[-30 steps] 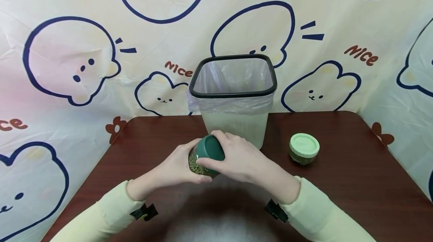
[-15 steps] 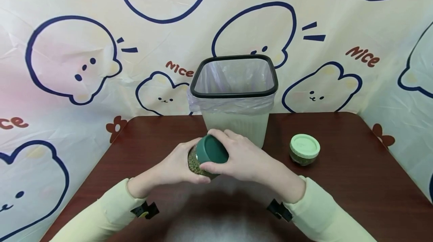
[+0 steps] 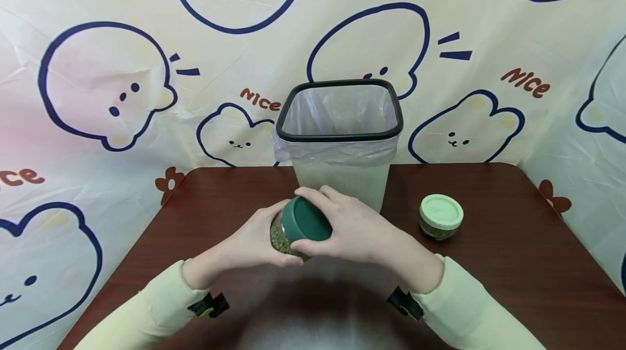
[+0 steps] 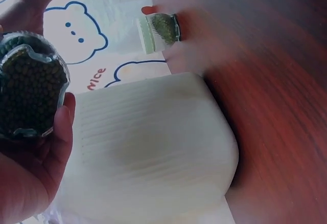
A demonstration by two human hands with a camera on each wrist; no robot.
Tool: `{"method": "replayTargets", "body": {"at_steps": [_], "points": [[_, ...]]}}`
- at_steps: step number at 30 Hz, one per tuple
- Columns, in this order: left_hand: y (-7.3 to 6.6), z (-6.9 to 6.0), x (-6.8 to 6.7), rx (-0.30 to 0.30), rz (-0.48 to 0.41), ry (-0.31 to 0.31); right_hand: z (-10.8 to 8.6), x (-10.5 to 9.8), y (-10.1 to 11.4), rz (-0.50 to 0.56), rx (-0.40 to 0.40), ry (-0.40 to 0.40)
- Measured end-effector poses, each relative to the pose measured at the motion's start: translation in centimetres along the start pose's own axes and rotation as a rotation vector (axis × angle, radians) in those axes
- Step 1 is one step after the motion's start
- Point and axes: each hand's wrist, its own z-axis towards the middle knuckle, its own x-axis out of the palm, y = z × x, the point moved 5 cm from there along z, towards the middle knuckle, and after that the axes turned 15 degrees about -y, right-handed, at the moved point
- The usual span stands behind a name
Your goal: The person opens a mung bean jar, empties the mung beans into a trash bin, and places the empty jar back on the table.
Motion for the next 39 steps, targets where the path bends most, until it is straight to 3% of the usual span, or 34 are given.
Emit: {"method": "replayTargets", "body": {"at_steps": [3,7,13,21,27,34,39], "points": [[-0.06,-0.04,-0.11,-0.005,0.053,-0.043,-0.03,0.03,-0.07,-0.021,0.028,-0.005],[-0.05,-0.07,-0.18,-0.021,0.118,-0.086,0.01,0.3,-0.32,-0.048,0.123,0.004],[-0.01,-0.04,-0.1,-0.031,0.207,-0.118,0.08,0.93,-0.69,-0.062,0.228,0.032],[-0.15,0.35,-0.17,0.006,0.165,-0.115,0.24,0.6,-0.68,-0.002,0.178,-0.001],[-0.3,0.36,-0.29,0.017,0.096,-0.078,0.19,0.43,-0.57,0.009,0.142,0.003],[-0.45,0.3,-0.26,0.03,-0.023,0.002,0.01,0.09,-0.13,0.004,0.035,0.005],[-0.28,0.11,-0.2,0.031,-0.035,0.012,-0.1,0.14,0.03,0.008,0.018,0.015]]}}
